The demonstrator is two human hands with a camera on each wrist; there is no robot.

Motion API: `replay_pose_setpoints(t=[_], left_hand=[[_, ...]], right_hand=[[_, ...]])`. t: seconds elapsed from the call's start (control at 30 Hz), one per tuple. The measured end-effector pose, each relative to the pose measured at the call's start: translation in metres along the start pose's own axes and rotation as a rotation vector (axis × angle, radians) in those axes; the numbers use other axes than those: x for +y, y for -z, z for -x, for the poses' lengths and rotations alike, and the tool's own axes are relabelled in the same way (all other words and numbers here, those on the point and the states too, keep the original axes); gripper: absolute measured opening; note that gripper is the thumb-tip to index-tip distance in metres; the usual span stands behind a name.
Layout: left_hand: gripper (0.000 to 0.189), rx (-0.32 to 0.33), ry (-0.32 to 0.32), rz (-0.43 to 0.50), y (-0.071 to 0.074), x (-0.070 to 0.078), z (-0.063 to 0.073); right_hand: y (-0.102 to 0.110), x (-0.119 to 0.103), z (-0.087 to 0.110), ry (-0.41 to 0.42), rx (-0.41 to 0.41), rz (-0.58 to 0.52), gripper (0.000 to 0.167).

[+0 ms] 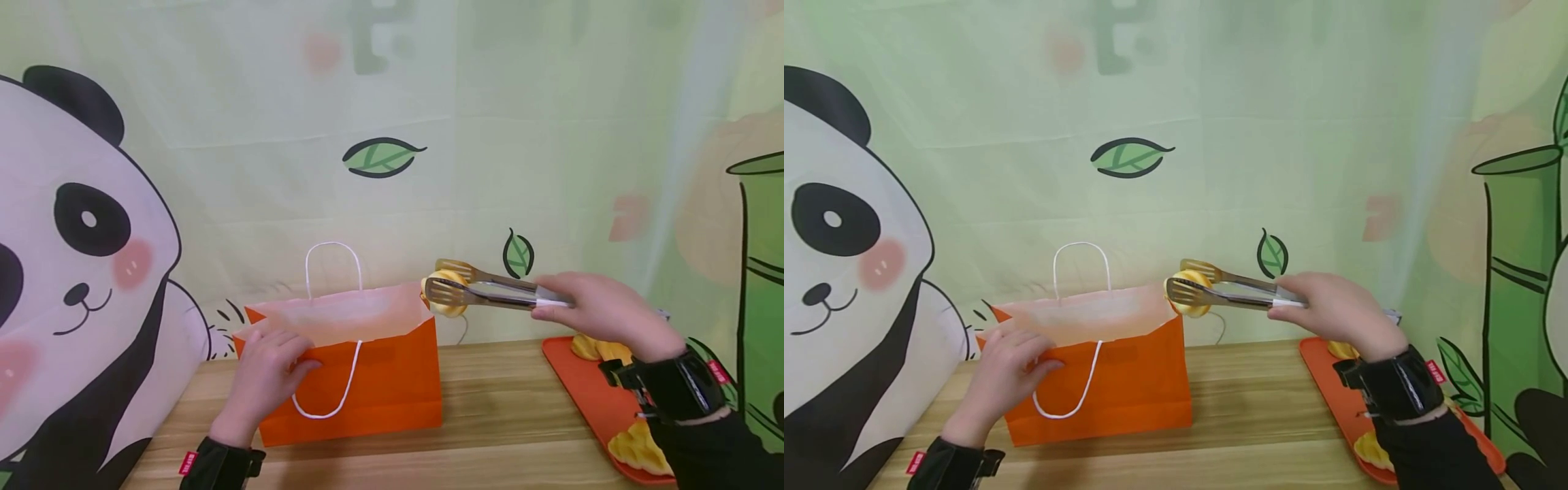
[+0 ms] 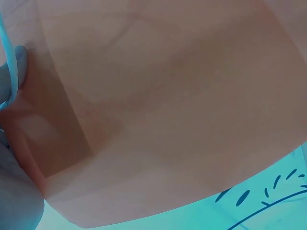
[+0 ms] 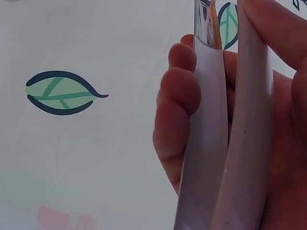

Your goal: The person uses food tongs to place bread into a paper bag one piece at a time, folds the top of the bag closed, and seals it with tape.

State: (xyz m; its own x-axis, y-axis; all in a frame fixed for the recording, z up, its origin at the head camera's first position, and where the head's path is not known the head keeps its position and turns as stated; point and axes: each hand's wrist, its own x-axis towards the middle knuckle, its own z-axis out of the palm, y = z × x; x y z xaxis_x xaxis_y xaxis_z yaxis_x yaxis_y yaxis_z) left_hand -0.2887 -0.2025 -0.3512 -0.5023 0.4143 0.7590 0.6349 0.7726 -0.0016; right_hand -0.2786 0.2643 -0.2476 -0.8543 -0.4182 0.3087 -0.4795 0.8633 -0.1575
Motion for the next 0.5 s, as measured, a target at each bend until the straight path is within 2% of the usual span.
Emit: replay_pose_setpoints(t=[0.5], left_hand=[[0.030,0.000,0.006,-0.001,0.000,0.000,0.000]], right_hand=[[0.000,-0.020,-0.012,0.037,0.028,-0.007,0.059]])
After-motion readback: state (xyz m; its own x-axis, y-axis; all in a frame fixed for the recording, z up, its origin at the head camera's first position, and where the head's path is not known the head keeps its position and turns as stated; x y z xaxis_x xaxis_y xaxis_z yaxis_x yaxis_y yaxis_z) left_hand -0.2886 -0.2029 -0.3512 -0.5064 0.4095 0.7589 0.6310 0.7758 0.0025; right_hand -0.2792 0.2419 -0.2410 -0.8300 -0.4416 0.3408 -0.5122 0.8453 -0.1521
